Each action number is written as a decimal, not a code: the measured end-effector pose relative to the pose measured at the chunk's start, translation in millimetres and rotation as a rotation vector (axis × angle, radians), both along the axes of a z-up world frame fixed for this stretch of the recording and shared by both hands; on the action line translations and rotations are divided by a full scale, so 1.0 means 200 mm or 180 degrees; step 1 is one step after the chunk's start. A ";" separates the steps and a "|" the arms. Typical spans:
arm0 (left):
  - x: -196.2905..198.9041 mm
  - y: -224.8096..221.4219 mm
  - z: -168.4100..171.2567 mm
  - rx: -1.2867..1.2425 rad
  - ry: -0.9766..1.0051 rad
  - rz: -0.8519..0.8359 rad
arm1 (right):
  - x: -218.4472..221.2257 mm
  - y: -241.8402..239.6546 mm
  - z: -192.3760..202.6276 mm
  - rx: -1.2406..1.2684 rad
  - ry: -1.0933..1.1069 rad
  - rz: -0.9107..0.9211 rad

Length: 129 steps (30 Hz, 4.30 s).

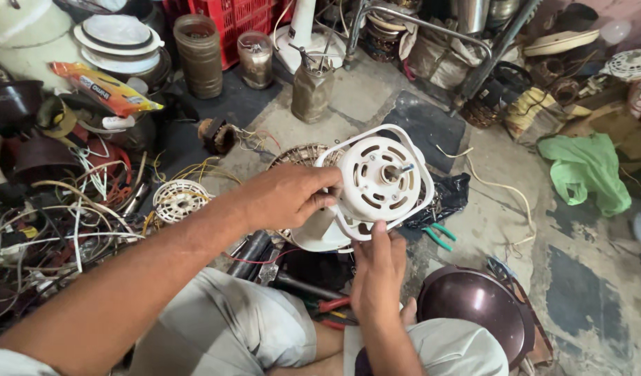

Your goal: The person sits on the floor and assembles a white electric fan motor, attaching the stator housing to the copper coil base and securing it with screws. They then connect a power cord to the motor and test the assembly by plugging it in.

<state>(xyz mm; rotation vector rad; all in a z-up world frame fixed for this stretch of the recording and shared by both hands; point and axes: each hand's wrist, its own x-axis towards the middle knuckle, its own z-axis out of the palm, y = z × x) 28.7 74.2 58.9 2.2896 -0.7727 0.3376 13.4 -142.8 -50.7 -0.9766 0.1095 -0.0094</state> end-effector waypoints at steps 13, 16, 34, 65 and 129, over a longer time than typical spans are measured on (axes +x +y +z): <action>-0.18 -0.54 -0.09 -0.1078 0.0099 0.1466 | 0.80 -0.13 0.25 -0.0661 -0.0457 0.2422; -0.14 -0.58 -0.10 -0.1274 0.0189 0.1398 | 0.83 -0.09 0.35 -0.0710 -0.0379 0.2743; -0.03 -0.46 -0.20 -0.1658 0.0249 0.0807 | 0.28 -0.23 0.11 -0.1491 -0.0228 0.0081; -0.01 -0.52 -0.18 -0.2371 0.0795 0.0302 | 0.33 -0.27 0.19 -0.3233 -0.0718 -0.0037; -0.09 -0.60 -0.07 -0.1742 0.1071 0.1094 | 0.60 -0.49 0.00 -0.1319 -0.0535 0.1384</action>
